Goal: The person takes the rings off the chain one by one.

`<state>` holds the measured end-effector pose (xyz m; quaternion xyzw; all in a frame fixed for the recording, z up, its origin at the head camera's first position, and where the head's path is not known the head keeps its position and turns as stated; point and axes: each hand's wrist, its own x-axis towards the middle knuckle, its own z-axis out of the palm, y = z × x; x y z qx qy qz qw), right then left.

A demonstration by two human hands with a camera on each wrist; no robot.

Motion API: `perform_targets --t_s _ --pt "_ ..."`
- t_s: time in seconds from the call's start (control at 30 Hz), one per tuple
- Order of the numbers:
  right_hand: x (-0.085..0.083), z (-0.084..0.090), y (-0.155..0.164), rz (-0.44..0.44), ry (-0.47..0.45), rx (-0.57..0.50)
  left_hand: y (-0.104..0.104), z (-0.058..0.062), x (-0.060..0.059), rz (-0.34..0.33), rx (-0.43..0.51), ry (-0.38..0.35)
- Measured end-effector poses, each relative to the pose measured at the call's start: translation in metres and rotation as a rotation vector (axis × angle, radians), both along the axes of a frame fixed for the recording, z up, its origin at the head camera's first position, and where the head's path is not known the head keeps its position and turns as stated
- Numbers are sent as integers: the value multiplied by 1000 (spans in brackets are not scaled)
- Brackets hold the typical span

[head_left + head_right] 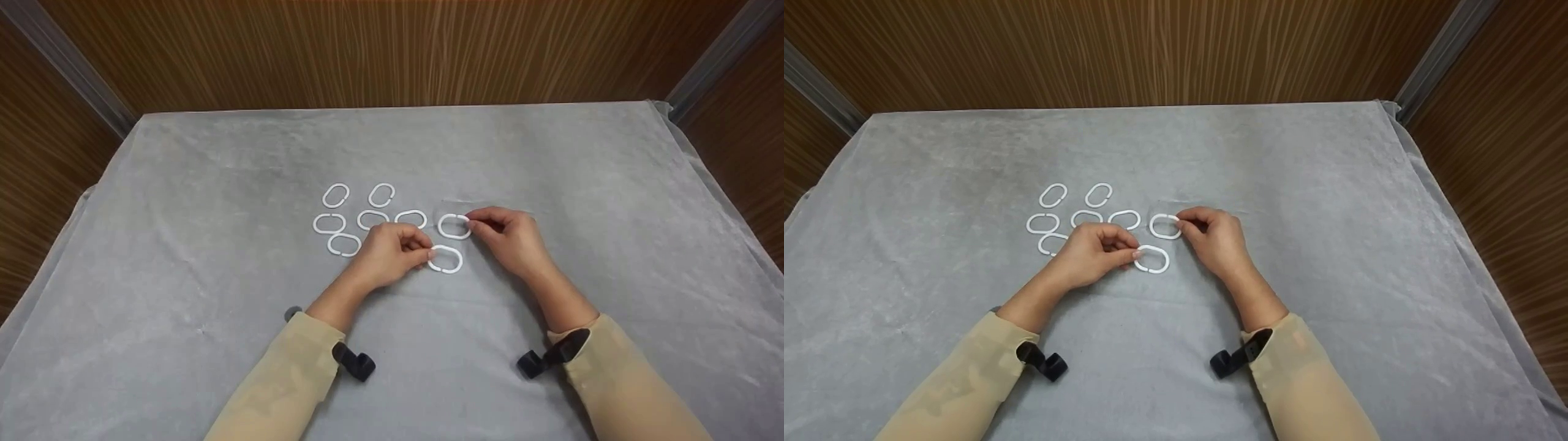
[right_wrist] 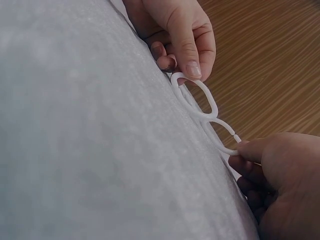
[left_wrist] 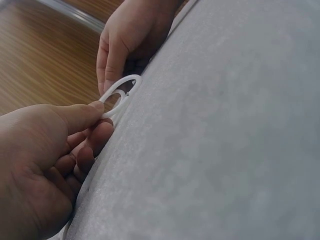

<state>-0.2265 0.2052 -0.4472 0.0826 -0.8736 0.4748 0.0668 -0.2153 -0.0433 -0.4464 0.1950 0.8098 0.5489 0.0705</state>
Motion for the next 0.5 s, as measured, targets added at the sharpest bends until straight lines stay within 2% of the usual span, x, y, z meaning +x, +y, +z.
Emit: perform_targets --t_s 0.5 --pt "0 0 2 -4 -11 -2 0 -2 -1 15 -17 33"
